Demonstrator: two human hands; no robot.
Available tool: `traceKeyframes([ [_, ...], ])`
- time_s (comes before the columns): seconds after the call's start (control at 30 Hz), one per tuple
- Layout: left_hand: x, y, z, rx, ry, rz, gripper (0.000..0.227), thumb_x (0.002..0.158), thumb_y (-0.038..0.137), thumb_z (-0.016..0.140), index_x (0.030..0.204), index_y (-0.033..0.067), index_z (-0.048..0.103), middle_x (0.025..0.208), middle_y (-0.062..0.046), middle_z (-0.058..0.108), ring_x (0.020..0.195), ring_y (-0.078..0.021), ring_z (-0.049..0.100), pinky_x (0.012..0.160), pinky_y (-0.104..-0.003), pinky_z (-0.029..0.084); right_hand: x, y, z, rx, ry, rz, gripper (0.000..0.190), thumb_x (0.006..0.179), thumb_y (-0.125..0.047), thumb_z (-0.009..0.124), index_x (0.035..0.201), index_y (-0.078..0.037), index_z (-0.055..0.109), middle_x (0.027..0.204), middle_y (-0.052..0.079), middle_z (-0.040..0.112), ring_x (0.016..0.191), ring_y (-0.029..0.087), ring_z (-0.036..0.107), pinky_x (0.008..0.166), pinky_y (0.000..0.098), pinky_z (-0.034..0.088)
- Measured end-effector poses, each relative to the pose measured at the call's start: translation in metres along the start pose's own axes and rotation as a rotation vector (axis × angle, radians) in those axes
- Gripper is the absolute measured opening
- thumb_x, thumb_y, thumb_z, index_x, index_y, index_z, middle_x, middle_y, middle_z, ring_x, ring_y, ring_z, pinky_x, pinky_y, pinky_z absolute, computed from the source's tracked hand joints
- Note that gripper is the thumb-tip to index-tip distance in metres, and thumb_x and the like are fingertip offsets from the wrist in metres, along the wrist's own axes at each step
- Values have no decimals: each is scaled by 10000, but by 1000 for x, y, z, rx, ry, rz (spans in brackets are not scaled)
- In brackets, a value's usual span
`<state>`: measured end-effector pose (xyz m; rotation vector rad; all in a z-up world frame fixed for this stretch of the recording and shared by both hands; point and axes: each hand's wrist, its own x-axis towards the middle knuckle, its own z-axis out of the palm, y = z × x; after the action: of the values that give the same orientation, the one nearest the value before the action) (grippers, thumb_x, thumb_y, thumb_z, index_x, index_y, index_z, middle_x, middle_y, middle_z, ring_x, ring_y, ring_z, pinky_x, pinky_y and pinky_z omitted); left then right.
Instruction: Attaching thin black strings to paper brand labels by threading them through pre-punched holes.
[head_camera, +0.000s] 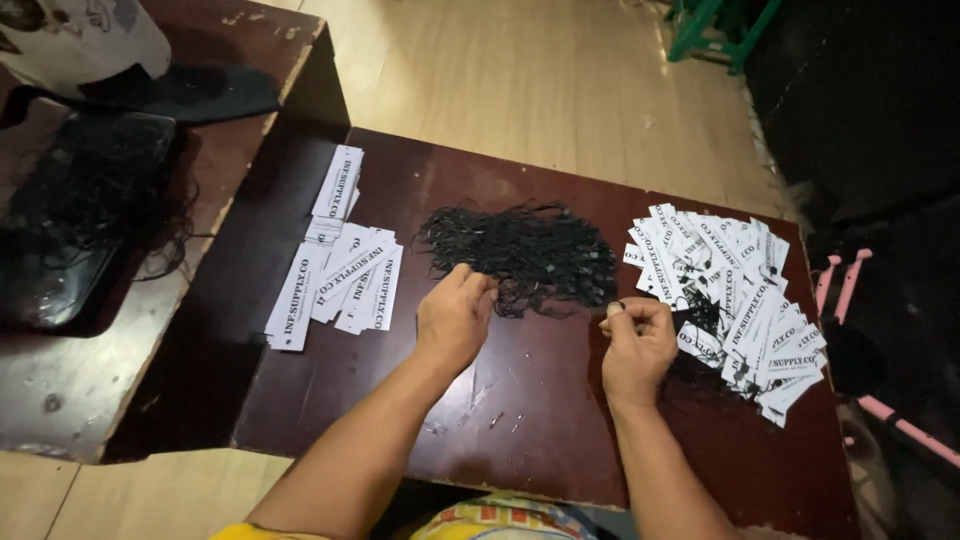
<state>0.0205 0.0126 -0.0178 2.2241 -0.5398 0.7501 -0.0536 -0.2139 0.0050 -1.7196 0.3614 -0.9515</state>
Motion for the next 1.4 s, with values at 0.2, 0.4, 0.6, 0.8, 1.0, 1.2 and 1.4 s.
traceKeyframes([
  [0.2,-3,5,-7,-28,14,-21,63,878,192,704,873,226,650,763,16,545,671,-265,668,593,-348,547,-5,-12,4,26,-25,-10,153,819,87,688,799,-29,591,794,118,685,556,148,638,543,246,542],
  [0.4,-4,1,-1,-28,19,-33,54,884,206,701,880,230,652,778,15,552,699,-261,676,616,-350,550,-2,-12,3,19,-15,-15,164,827,94,699,785,-24,592,783,119,691,540,149,633,525,255,541],
  [0.6,0,3,-7,10,-13,-31,70,881,200,713,900,223,650,771,15,540,701,-259,663,619,-350,541,-1,4,-8,89,70,79,154,816,60,688,785,-48,583,839,118,688,539,116,610,519,226,530],
  [0.8,2,1,0,-74,-10,9,84,871,182,737,868,217,661,756,11,548,700,-259,672,626,-347,547,10,0,-27,-282,-10,-13,163,835,42,690,988,26,635,870,183,689,650,260,674,579,389,536],
  [1.0,1,27,-8,-282,-174,63,105,972,144,681,1068,124,719,923,-36,642,789,-261,682,685,-368,549,-12,-57,-8,-306,-250,-561,143,919,-20,613,1054,11,648,1064,160,634,1017,319,595,955,411,494],
  [1.2,5,36,-19,-554,-343,-127,285,961,134,635,1244,104,627,1039,-72,776,931,-217,768,823,-322,581,-18,-78,26,-300,-688,-455,264,867,-88,631,1123,-46,681,1144,101,707,1077,269,670,972,399,478],
  [1.4,9,25,-20,-535,-433,-411,322,916,235,621,1238,222,631,1025,-26,809,942,-230,777,814,-357,552,1,-62,46,-217,-870,-176,122,887,-187,722,1001,-141,728,827,-12,686,747,103,655,715,259,508],
])
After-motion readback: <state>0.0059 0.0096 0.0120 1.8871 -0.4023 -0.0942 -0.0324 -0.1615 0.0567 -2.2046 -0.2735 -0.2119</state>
